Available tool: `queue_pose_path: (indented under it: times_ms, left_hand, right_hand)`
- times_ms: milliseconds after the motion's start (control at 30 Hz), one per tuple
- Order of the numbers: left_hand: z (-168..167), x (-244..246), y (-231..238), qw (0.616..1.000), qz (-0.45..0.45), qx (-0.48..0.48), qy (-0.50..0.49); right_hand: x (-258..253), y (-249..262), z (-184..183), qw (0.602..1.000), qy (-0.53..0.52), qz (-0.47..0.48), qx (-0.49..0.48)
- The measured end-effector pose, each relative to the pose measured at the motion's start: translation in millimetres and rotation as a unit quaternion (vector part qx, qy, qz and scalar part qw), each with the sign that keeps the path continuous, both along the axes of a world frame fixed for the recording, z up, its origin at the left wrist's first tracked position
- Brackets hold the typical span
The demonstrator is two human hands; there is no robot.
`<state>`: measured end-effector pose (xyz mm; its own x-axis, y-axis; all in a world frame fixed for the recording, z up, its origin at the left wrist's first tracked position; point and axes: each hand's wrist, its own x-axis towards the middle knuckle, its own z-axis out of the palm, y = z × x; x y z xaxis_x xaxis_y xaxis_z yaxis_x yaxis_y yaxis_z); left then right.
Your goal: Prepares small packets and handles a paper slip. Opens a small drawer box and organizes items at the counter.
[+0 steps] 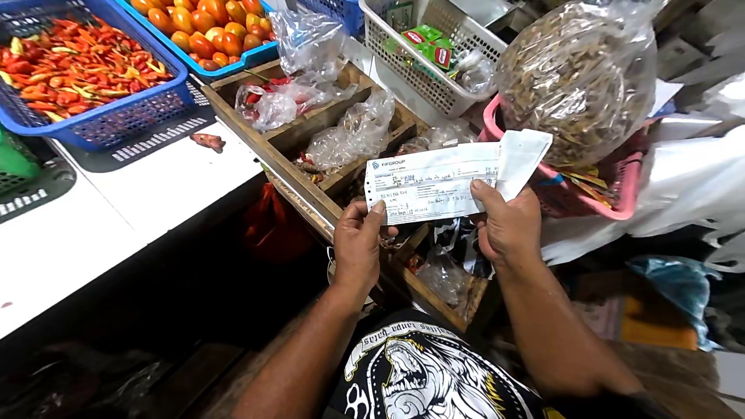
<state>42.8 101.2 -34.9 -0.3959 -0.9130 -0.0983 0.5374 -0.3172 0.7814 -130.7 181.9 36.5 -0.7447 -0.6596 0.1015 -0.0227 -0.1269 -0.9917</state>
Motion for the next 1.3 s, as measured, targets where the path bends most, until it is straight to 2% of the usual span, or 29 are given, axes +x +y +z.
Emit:
queue_pose_path:
  times_ms: [300, 467, 567, 633, 733, 867, 967, 1033, 1133, 1233, 1300]
  left_hand:
    - [-1.1, -1.8, -4.6, 1.000, 0.004, 0.010, 0.002]
    - [-2.1, -0.9, -5.9, 0.999, -0.016, 0.017, 0.035]
    - [-0.5, -1.9, -6.0, 1.000, 0.001, 0.007, 0.007]
    - [-1.0, 1.1, -10.1, 0.998, 0.045, -0.032, -0.044]
    - [-9.3, 14.0, -24.7, 0.976, 0.107, -0.155, -0.105]
    - [-12.9, 24.4, -30.7, 0.907, 0.174, -0.308, -0.227]
    - [-7.1, 19.1, -18.1, 0.886, 0.125, -0.347, -0.281]
    - [-2.6, 10.2, -7.8, 0.907, 0.073, -0.329, -0.251]
    - [3.2, -1.0, 2.0, 0.936, 0.010, -0.291, -0.200]
    - [6.3, -8.4, 5.0, 0.953, -0.006, -0.264, -0.150]
    - [5.9, -9.8, 6.4, 0.957, 0.001, -0.252, -0.143]
  right_hand:
    - [-3.7, -0.6, 1.1, 1.000, -0.003, 0.015, 0.014]
    - [-2.0, -1.5, -0.5, 0.999, 0.019, 0.041, 0.019]
    - [4.5, -2.2, -2.7, 0.997, 0.014, 0.053, 0.049]
    - [4.4, -0.8, -1.3, 0.995, -0.034, 0.062, 0.072]
    - [-3.5, -2.4, -0.6, 0.987, -0.120, 0.076, 0.070]
    - [-5.8, -3.2, -2.1, 0.979, -0.167, 0.094, 0.071]
    - [-0.2, -4.6, -7.6, 0.978, -0.157, 0.107, 0.088]
    - [7.5, -5.1, -11.9, 0.980, -0.103, 0.125, 0.114]
    - [19.3, -2.1, -23.4, 0.973, 0.085, 0.156, 0.147]
    - [28.0, -1.7, -33.9, 0.937, 0.276, 0.155, 0.150]
    - [30.2, -0.3, -38.5, 0.921, 0.316, 0.163, 0.158]
